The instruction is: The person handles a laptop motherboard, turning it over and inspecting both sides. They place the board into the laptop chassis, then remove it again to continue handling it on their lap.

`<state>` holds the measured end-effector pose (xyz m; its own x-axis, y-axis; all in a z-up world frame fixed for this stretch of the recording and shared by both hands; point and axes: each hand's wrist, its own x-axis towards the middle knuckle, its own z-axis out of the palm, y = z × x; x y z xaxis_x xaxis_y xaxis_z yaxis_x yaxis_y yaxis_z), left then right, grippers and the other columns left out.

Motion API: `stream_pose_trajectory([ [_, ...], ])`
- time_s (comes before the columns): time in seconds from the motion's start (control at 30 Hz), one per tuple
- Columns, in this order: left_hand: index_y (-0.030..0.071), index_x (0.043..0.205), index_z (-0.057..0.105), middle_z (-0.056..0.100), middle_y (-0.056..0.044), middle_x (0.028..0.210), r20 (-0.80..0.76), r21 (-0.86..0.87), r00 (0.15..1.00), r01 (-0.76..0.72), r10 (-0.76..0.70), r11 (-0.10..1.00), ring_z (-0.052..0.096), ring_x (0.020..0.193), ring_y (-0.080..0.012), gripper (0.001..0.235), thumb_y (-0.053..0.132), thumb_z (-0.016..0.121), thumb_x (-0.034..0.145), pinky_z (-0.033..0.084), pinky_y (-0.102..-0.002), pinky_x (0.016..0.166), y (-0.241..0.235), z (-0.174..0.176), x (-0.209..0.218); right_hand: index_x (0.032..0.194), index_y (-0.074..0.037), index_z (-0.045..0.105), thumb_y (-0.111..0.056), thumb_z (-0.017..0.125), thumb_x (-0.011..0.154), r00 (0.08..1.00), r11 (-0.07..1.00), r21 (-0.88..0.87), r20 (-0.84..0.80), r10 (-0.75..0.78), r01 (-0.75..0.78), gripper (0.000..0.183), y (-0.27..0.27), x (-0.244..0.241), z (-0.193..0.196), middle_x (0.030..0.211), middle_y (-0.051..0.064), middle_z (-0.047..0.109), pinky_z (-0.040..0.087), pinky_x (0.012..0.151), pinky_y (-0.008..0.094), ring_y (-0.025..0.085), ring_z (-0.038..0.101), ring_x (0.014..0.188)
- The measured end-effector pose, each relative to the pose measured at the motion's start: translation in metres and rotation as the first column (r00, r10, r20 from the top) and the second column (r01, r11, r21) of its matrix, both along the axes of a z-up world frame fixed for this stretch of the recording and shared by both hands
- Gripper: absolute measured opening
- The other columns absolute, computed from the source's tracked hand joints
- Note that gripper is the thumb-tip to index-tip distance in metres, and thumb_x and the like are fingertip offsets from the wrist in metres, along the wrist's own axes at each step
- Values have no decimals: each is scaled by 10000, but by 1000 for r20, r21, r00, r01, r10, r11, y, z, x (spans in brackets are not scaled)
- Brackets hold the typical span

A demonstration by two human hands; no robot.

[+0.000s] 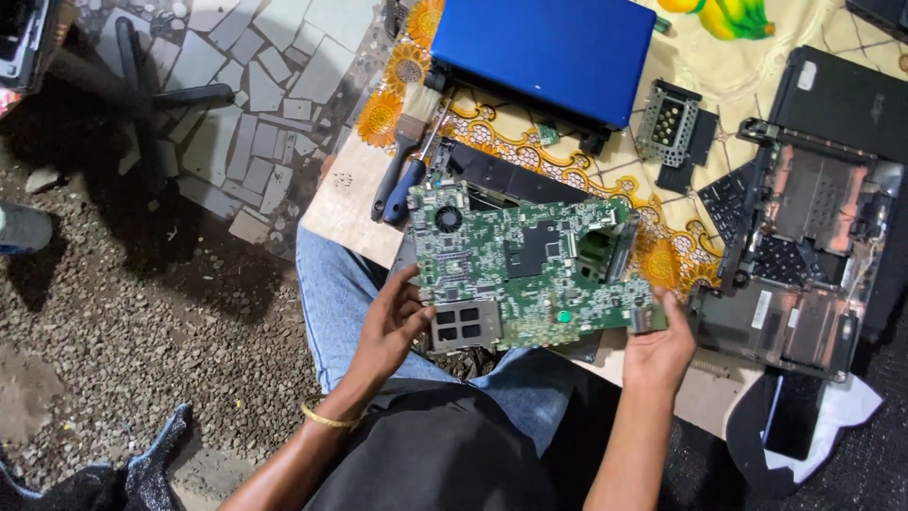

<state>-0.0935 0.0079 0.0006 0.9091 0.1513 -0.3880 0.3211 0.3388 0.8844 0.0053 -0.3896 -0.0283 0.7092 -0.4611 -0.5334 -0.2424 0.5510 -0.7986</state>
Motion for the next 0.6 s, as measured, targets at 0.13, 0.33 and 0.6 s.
stream_pose_trajectory([
  [0.13,-73,1617,497,582,-146,1059,-41,70,999,-3,5,998,638,879,-214,699,-66,738,960,607,-395,752,8,21,10,1103,-155,805,-225,752,1039,999,998,-63,-41,-18,16,109,12,-17,1,1102,5,806,619,870,248,128,766,1049],
  [0.33,3,1647,486,493,-61,926,-71,100,997,-36,43,994,544,847,-163,710,72,773,1001,509,-371,744,8,56,27,1144,-178,801,-271,764,1027,995,996,-80,-97,34,-42,154,34,-35,10,1120,4,808,591,771,262,130,727,975],
  [0.6,118,1609,591,543,-8,758,-71,-22,988,-137,135,990,552,715,-110,626,54,739,1005,434,-265,686,22,18,38,1188,-127,739,-325,673,1099,993,997,19,-91,78,-77,227,29,-52,14,1400,191,778,619,817,251,200,774,1085],
])
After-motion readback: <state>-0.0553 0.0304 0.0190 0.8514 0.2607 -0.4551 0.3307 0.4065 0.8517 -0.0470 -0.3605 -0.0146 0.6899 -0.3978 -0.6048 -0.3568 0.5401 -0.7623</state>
